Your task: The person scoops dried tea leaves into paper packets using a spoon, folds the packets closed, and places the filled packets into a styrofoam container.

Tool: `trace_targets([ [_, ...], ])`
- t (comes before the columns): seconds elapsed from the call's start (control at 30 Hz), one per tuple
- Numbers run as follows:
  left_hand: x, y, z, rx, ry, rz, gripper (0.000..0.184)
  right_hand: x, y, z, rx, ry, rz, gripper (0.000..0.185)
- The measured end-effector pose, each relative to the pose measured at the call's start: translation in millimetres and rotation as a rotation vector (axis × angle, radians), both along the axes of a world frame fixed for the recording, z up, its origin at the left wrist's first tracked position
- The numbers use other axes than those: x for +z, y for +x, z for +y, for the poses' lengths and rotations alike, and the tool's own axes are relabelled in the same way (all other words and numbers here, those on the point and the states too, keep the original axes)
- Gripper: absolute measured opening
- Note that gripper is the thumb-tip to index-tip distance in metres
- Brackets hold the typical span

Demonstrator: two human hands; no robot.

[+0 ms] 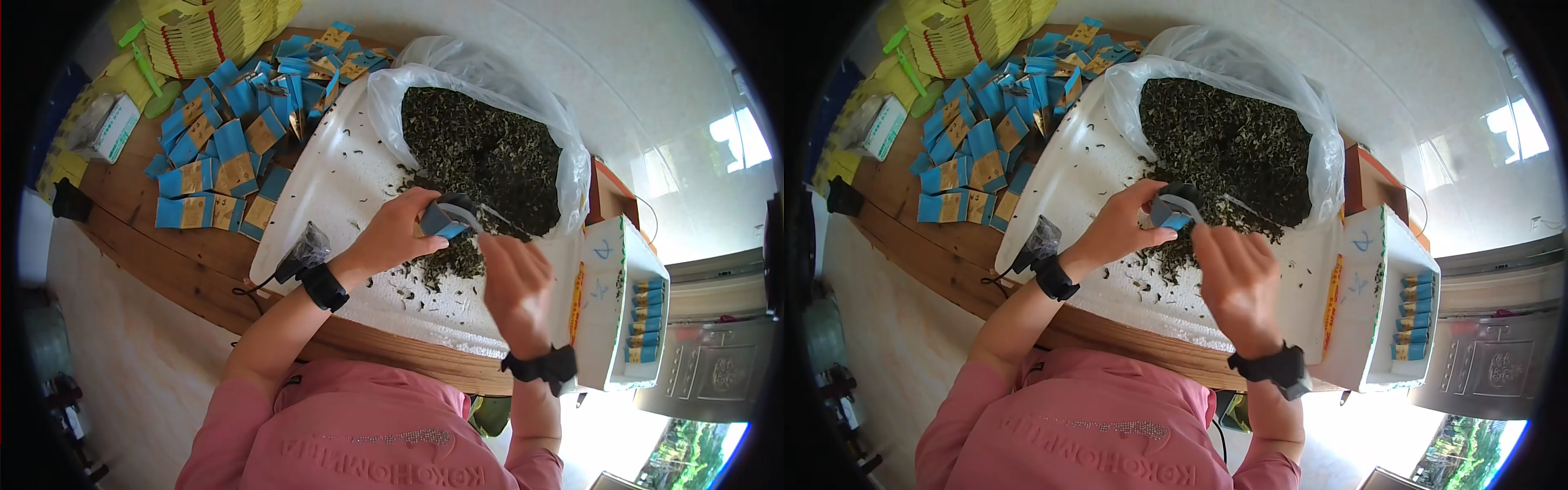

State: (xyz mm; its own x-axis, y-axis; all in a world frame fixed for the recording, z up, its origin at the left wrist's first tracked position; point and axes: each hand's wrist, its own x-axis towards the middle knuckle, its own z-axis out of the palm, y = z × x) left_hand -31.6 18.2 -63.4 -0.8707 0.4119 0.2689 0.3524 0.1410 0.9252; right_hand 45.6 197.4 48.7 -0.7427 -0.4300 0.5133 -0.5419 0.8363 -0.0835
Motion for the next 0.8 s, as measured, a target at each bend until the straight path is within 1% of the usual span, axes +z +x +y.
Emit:
trace_targets([
  [0.03, -2.1, -0.6, -0.3, 0.004, 0.002, -0.022, 0.060, -1.9, 1.0, -3.5, -0.008, 0.061, -0.060, 0.026],
  [0.07, -1.5, -1.1, -0.9, 0.011, 0.002, -0.043, 0.060, -4.1, -0.8, -1.3, -0.008, 0.062, -0.060, 0.026],
  [0.13, 1.5, -0.4, -3.1, 0.015, -0.012, -0.043, 0.060, -9.2, -5.9, 5.2, -0.012, -0.134, 0.087, 0.027],
  [0.23, 2.2, 1.4, -4.4, 0.019, -0.019, -0.047, 0.059, 2.2, -3.1, 13.0, -0.075, -0.188, 0.144, 0.027],
  [0.3, -1.3, 1.2, -0.8, 0.022, -0.003, -0.049, 0.059, 0.5, -3.1, 15.1, -0.069, -0.169, 0.151, 0.026],
  [0.37, -7.3, 2.1, 2.9, 0.049, 0.000, 0.061, 0.062, -6.2, -1.6, 12.2, -0.006, -0.027, -0.006, 0.025],
  [0.43, -7.7, 2.0, 3.4, 0.039, 0.005, 0.066, 0.063, -9.5, -1.8, 12.2, -0.016, -0.018, 0.000, 0.026],
  [0.5, -4.4, 3.6, 0.1, 0.029, 0.001, 0.067, 0.063, -12.9, -4.3, 19.9, -0.044, -0.230, 0.140, 0.029],
  [0.53, -1.1, 3.5, -1.5, 0.014, -0.009, 0.029, 0.063, -11.4, -0.5, 23.2, -0.112, -0.297, 0.105, 0.032],
  [0.63, 4.3, 2.7, -1.6, 0.003, -0.014, -0.024, 0.063, -7.6, 2.6, 26.5, -0.111, -0.284, 0.121, 0.029],
  [0.67, 4.2, 3.8, -0.1, 0.014, -0.005, -0.044, 0.064, -8.2, 1.9, 25.9, -0.071, -0.159, 0.096, 0.027],
  [0.7, 3.2, 5.3, 2.0, 0.003, -0.008, -0.045, 0.064, -10.7, 2.8, 22.2, -0.053, -0.129, 0.002, 0.027],
  [0.77, 0.9, 6.4, 5.2, 0.007, -0.053, 0.057, 0.065, -18.0, 1.0, 23.1, -0.048, -0.186, 0.091, 0.024],
  [0.8, 0.2, 5.8, 5.2, 0.003, -0.059, 0.058, 0.065, -20.9, 2.6, 26.1, -0.053, -0.193, 0.092, 0.024],
])
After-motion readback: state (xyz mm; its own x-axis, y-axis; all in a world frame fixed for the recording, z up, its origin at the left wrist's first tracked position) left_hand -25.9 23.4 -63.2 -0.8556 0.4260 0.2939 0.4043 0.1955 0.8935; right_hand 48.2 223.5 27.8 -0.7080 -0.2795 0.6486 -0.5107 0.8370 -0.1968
